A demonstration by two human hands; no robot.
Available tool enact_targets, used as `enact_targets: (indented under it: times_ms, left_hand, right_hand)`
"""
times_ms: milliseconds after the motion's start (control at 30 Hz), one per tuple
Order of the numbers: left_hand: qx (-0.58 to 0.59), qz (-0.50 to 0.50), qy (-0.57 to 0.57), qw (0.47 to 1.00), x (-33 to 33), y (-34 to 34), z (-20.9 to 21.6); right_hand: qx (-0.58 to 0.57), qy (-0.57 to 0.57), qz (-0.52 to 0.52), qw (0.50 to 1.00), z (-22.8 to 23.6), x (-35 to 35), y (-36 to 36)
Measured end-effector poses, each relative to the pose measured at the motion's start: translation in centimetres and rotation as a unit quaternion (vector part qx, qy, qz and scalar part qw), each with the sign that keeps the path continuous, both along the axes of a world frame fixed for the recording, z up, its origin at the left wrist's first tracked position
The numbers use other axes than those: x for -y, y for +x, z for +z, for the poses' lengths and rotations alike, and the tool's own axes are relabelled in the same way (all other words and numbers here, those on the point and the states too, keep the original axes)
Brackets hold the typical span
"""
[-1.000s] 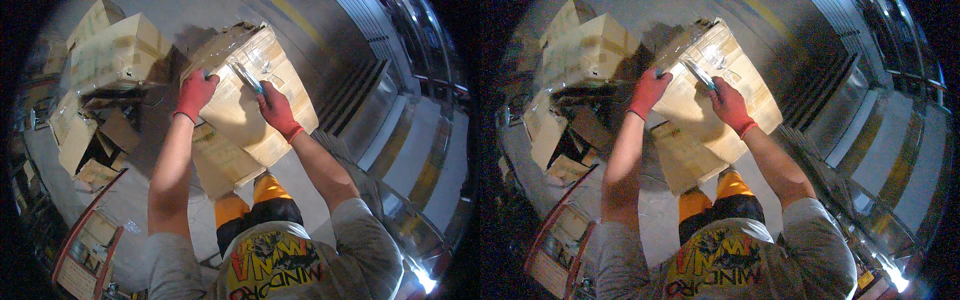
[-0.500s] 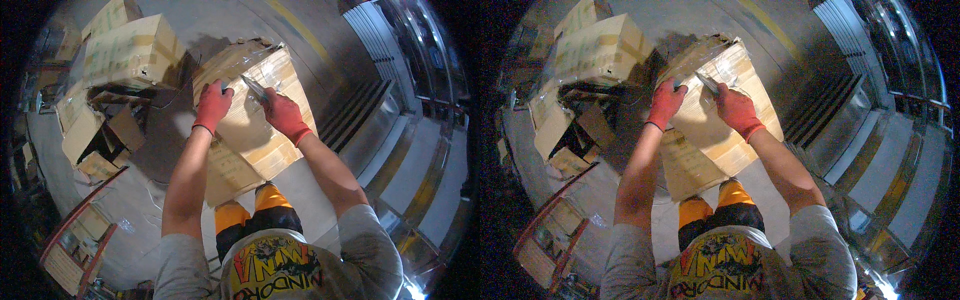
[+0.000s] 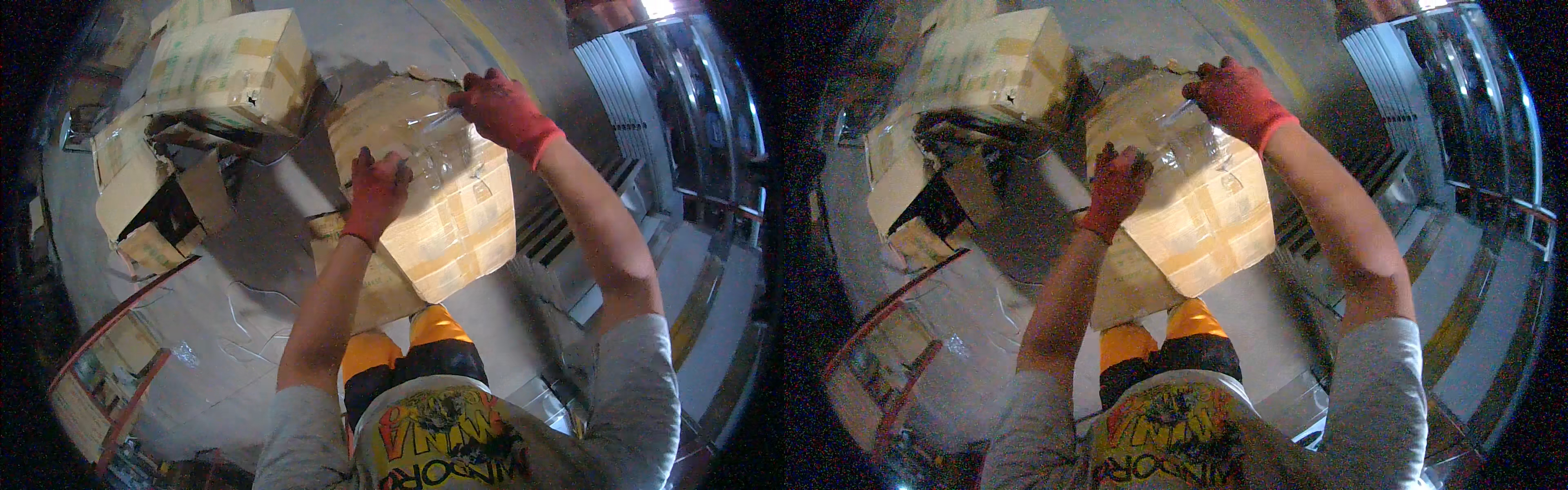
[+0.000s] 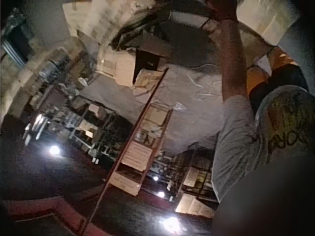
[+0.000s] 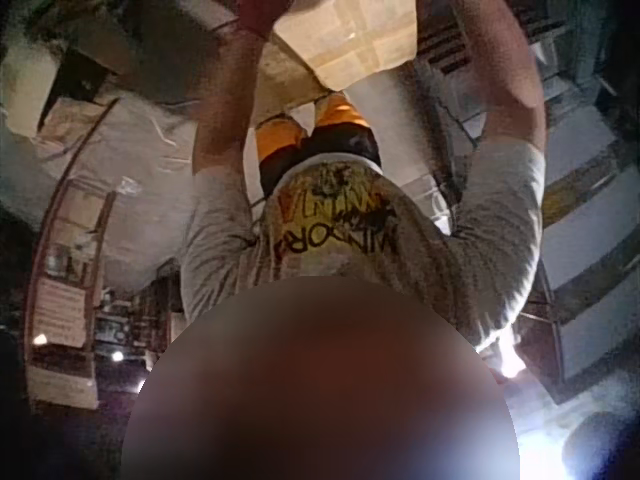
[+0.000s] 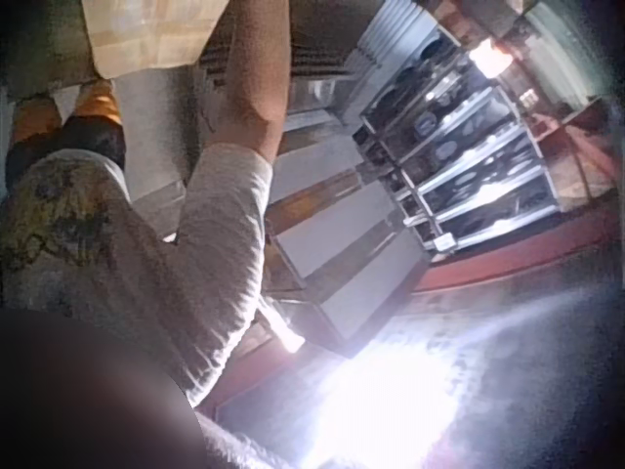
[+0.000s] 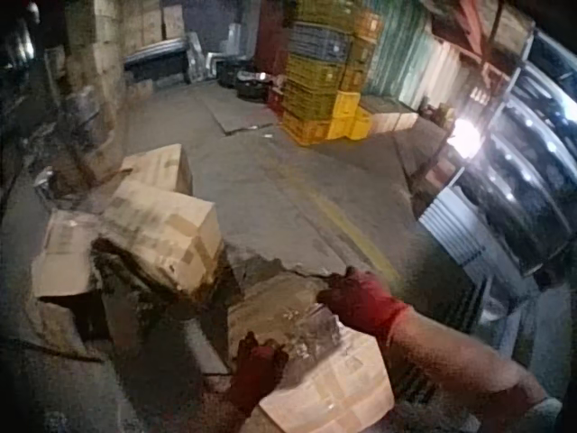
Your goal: The person walks through a warehouse, picks up a yellow crate, and then uses a box cutter to cut open several cardboard boxes. They slice through tape and plastic straps, then flatten the boxes.
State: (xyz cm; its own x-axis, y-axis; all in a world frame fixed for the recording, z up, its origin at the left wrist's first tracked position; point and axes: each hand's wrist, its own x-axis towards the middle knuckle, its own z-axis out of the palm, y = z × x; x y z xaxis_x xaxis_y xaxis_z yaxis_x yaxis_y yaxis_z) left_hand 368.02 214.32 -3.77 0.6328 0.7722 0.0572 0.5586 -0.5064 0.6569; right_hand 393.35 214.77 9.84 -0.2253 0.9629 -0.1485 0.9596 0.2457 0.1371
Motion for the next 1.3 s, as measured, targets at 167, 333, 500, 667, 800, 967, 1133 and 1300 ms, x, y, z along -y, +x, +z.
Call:
enact_targets:
  times_ms: [167,333,500,667,800,967,1133,1300]
  left_hand:
    - [-0.016,0.043,-0.015,0.999,0.8,-0.2,-0.9]
    - [-0.017,0.054,-0.002,0.998,1.3,-0.1,-0.5]
    - [-0.038,0.069,0.090,0.993,1.5,0.2,-0.3]
    - [-0.009,0.030,-0.055,0.998,0.7,-0.6,-0.1]
    - [-0.007,0.016,-0.089,0.996,0.3,-0.7,0.5]
    - [-0.005,0.017,-0.075,0.997,0.1,-0.7,0.9]
    - [-0.058,0.008,-0.103,0.993,-1.4,-1.1,2.3]
    - [-0.185,-0.067,-0.106,0.975,-3.6,0.0,4.6]
  right_hand:
    - [0.079,-0.090,0.075,0.990,-0.3,-4.1,-1.7]
    - [0.126,-0.126,0.082,0.981,-0.6,-4.9,-3.9]
    - [0.122,-0.147,0.084,0.978,-0.9,-5.5,-3.6]
    - [0.113,-0.101,0.038,0.988,1.6,-5.4,0.8]
    - [0.124,-0.081,0.069,0.987,1.8,-4.7,0.4]
    - [0.137,-0.112,0.083,0.981,0.1,-4.4,-1.9]
    - [-0.147,-0.043,-0.084,0.985,1.2,1.5,2.0]
    - [-0.498,-0.109,-0.405,0.759,-2.5,17.2,-1.1]
